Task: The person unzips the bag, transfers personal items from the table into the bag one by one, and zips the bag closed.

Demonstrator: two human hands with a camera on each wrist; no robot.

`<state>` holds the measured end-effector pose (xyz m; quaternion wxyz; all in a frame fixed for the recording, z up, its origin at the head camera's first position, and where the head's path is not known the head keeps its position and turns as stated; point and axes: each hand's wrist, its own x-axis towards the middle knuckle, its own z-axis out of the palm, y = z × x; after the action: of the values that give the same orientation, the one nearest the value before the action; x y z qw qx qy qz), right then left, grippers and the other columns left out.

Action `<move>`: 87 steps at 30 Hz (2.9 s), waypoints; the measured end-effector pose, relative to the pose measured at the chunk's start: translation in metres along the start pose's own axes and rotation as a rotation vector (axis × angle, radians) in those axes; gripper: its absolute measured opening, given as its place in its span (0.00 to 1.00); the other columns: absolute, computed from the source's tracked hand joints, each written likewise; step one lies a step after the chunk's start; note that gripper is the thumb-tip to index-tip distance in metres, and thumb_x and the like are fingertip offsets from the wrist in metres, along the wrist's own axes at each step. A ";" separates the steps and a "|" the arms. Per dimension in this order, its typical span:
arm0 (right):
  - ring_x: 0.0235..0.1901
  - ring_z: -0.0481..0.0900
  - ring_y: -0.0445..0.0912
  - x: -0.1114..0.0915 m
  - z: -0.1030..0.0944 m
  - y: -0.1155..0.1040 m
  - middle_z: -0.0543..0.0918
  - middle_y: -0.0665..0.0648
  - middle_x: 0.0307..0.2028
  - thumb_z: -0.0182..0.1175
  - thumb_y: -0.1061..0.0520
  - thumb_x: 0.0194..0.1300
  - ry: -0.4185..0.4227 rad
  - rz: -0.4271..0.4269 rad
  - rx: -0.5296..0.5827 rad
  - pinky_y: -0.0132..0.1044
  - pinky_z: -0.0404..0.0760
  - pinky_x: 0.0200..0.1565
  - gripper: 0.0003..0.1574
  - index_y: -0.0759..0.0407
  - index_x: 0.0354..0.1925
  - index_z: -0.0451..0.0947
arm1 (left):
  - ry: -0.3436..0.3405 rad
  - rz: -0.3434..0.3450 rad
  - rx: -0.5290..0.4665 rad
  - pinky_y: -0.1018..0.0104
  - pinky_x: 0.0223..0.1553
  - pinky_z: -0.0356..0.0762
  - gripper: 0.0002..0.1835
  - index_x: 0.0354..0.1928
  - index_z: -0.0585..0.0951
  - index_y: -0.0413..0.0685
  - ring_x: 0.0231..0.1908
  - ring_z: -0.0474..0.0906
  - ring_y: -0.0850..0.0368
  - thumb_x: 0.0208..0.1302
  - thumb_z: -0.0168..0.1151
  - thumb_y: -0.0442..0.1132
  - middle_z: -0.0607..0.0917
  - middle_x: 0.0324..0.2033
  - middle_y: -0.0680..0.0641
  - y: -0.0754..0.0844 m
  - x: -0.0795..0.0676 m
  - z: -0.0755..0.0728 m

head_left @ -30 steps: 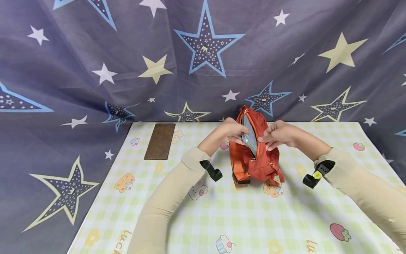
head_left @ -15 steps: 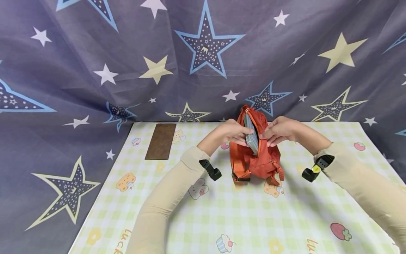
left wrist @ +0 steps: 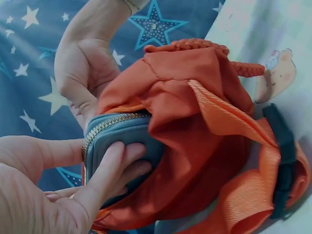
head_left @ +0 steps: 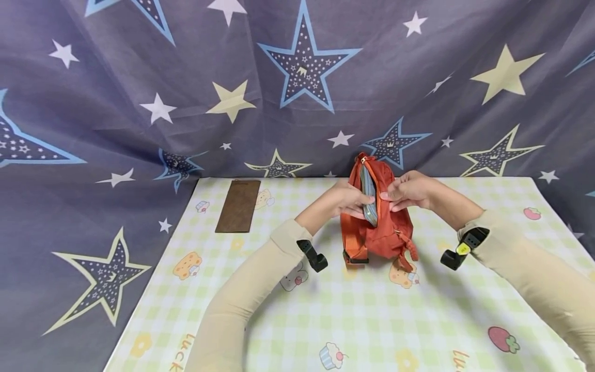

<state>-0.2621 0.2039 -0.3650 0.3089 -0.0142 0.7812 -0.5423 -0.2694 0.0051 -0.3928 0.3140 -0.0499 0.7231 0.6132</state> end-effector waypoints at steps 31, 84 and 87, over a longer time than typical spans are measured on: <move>0.26 0.86 0.39 -0.007 -0.003 0.001 0.85 0.49 0.24 0.62 0.62 0.72 0.033 0.006 -0.038 0.31 0.88 0.36 0.08 0.62 0.35 0.83 | -0.095 0.204 0.803 0.53 0.47 0.87 0.25 0.26 0.83 0.42 0.35 0.89 0.46 0.75 0.58 0.54 0.84 0.23 0.48 -0.010 -0.011 0.003; 0.22 0.86 0.45 -0.003 0.011 -0.022 0.89 0.59 0.29 0.62 0.64 0.70 0.221 -0.072 -0.338 0.44 0.90 0.35 0.11 0.73 0.32 0.81 | 0.078 0.276 0.862 0.73 0.23 0.70 0.22 0.16 0.85 0.47 0.34 0.88 0.45 0.63 0.69 0.51 0.89 0.21 0.47 -0.024 -0.017 -0.010; 0.23 0.87 0.44 -0.005 0.006 -0.021 0.90 0.58 0.30 0.62 0.64 0.70 0.220 -0.061 -0.272 0.43 0.89 0.36 0.10 0.75 0.36 0.80 | 0.073 0.232 0.858 0.72 0.24 0.72 0.21 0.14 0.83 0.48 0.35 0.88 0.46 0.62 0.70 0.50 0.88 0.20 0.47 -0.025 -0.017 -0.011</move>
<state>-0.2620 0.1920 -0.3457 0.2000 -0.0201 0.8758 -0.4389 -0.2494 -0.0165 -0.4047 0.2098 0.1445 0.9235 0.2867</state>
